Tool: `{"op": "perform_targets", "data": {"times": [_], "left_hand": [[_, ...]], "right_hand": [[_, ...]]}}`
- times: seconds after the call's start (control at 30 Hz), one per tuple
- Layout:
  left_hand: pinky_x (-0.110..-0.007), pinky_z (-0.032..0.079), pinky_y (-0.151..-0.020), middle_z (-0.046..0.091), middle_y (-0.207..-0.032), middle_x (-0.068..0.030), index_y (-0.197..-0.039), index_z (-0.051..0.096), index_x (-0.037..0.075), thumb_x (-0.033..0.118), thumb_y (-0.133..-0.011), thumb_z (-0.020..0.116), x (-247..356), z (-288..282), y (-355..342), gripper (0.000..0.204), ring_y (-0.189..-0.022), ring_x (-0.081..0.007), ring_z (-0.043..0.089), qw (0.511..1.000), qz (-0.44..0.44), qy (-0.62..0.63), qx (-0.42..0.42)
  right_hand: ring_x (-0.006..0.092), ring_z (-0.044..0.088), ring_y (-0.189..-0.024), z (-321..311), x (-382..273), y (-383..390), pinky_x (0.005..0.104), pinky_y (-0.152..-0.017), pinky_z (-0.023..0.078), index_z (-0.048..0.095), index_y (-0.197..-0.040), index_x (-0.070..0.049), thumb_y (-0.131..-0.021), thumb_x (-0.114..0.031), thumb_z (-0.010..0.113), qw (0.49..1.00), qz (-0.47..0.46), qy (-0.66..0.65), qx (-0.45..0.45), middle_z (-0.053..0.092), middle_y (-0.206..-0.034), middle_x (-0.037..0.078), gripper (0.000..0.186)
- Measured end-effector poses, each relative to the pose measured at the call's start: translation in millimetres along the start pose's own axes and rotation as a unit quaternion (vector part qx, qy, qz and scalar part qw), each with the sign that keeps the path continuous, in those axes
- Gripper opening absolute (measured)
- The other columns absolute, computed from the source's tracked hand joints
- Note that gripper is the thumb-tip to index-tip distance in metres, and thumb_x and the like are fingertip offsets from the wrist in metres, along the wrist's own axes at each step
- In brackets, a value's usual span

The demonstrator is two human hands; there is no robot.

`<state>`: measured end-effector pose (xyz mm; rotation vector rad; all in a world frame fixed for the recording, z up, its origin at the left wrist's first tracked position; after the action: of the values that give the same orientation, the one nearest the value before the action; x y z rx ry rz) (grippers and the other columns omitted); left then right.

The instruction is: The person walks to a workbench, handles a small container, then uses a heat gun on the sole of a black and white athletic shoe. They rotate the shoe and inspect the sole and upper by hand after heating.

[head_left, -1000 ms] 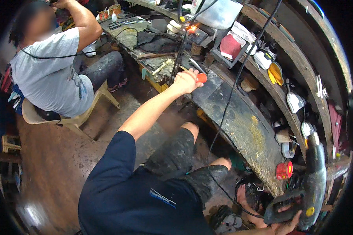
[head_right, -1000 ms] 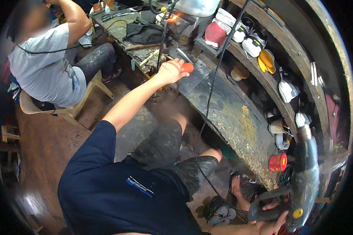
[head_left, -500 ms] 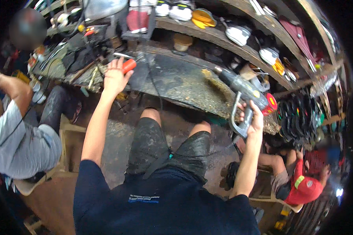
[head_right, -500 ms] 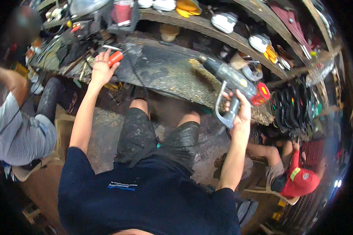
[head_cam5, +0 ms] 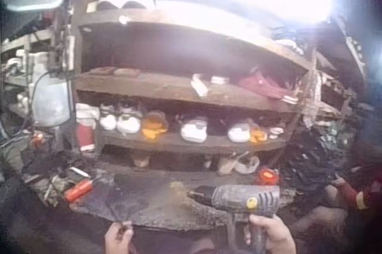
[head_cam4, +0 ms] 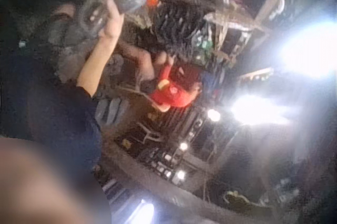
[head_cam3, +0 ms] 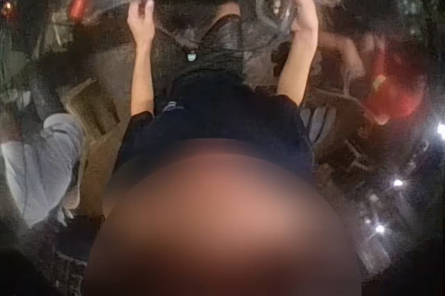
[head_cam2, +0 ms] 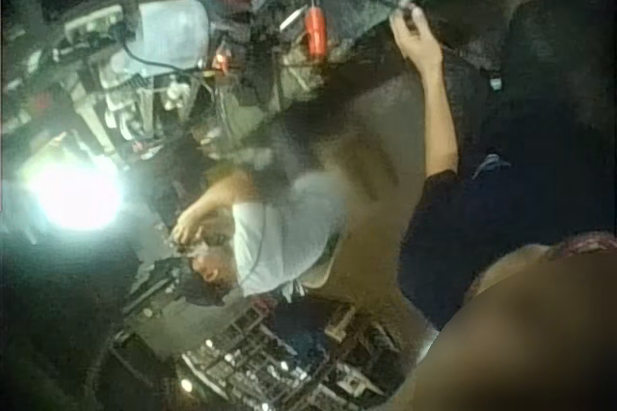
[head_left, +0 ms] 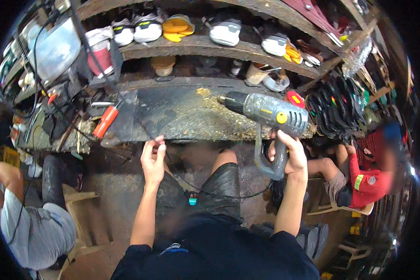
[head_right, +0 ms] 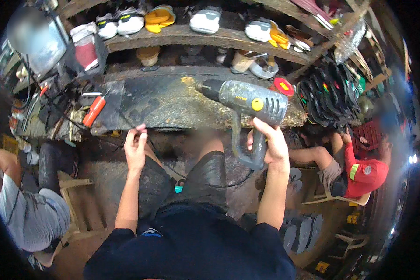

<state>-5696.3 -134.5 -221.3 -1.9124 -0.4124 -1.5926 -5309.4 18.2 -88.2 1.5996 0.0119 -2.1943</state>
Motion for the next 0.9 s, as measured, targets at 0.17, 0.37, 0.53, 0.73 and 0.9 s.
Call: {"op": "perform_targets", "data": {"times": [0.17,0.37,0.53,0.73,0.9], "left_hand": [[-0.028,0.051,-0.083,0.069,-0.105,-0.0031,-0.118,0.068,0.004,0.011,-0.101,0.068,-24,17,15,0.019,-0.092,-0.0125,0.065,0.982,-0.132,-0.017,-0.134],[-0.032,0.052,-0.098,0.074,-0.118,-0.0090,-0.120,0.067,0.000,0.013,-0.109,0.055,-53,-40,21,0.021,-0.110,-0.0150,0.067,0.974,-0.163,-0.053,-0.150],[-0.037,0.048,-0.109,0.064,-0.141,-0.0211,-0.146,0.050,-0.003,0.019,-0.108,0.059,-86,-71,39,0.045,-0.128,-0.0231,0.062,0.969,-0.233,-0.063,-0.054],[-0.036,0.053,-0.097,0.064,-0.123,-0.0103,-0.146,0.050,0.005,0.025,-0.106,0.063,-122,-18,108,0.046,-0.111,-0.0212,0.065,0.899,-0.414,0.142,-0.001],[-0.035,0.051,-0.100,0.068,-0.124,-0.0064,-0.136,0.064,0.008,0.029,-0.106,0.064,-75,32,128,0.037,-0.115,-0.0179,0.065,0.940,-0.246,-0.102,-0.214]], "right_hand": [[0.0206,0.065,-0.059,3,29,8,0.0372,-0.052,0.053,0.065,-0.104,-0.003,-0.104,-0.028,0.065,0.989,0.070,-0.125,0.021,0.068,-0.080,0.010,0.025],[0.0238,0.065,-0.070,40,21,7,0.0383,-0.062,0.056,0.061,-0.117,0.003,-0.101,-0.022,0.064,0.989,0.004,-0.138,-0.050,0.066,-0.088,0.013,0.030],[0.0316,0.067,-0.085,64,5,30,0.0440,-0.067,0.061,0.047,-0.139,0.012,-0.098,-0.018,0.064,0.968,-0.072,-0.183,-0.154,0.061,-0.113,0.022,0.053],[0.0265,0.063,-0.079,57,34,29,0.0377,-0.060,0.056,0.041,-0.143,0.007,-0.107,-0.030,0.058,0.967,-0.106,-0.171,-0.155,0.056,-0.117,0.021,0.054],[0.0260,0.066,-0.083,56,32,30,0.0361,-0.064,0.058,0.044,-0.141,0.004,-0.105,-0.041,0.066,0.967,-0.143,-0.113,-0.177,0.059,-0.120,0.020,0.062]]}}
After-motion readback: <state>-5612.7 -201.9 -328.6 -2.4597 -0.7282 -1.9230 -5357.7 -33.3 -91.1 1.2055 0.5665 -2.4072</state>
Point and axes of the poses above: each hand's wrist, its own y-axis away from the middle knuckle, its own z-axis out of the palm, x = y × z, the point moved 9 cm from there along -y, towards the middle knuckle
